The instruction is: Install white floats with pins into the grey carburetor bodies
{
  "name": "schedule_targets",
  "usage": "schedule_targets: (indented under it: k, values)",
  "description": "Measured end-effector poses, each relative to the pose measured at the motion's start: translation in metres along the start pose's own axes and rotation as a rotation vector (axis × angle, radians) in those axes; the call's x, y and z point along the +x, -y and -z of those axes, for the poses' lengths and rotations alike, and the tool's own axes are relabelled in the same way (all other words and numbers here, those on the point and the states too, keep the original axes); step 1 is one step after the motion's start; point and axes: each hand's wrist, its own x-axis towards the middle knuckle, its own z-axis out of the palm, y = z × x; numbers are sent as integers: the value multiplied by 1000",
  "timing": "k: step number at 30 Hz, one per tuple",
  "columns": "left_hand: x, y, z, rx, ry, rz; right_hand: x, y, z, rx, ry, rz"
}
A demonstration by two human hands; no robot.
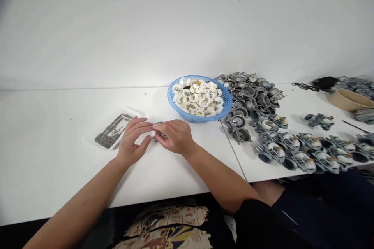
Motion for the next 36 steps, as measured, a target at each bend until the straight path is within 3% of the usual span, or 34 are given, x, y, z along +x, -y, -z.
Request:
schedule_targets:
  k: [7, 13, 19, 25, 28, 36]
  values:
    - [3, 9, 1, -15, -97, 8, 1, -6, 9, 96, 32, -53]
    - [3, 12, 1, 23, -222, 262, -3, -15, 13, 156, 50, -172]
    - [1, 14, 0, -5, -150, 333, -5, -22, 14, 331, 177, -237]
    - [-3, 18, -1, -1, -99, 494, -9, -17, 10, 433, 343, -273]
    - [-5, 17, -2, 0, -87, 494, -13, -16, 5, 430, 372, -281]
    - [-6, 14, -4, -57, -61, 376, -17, -18, -1, 402, 287, -323]
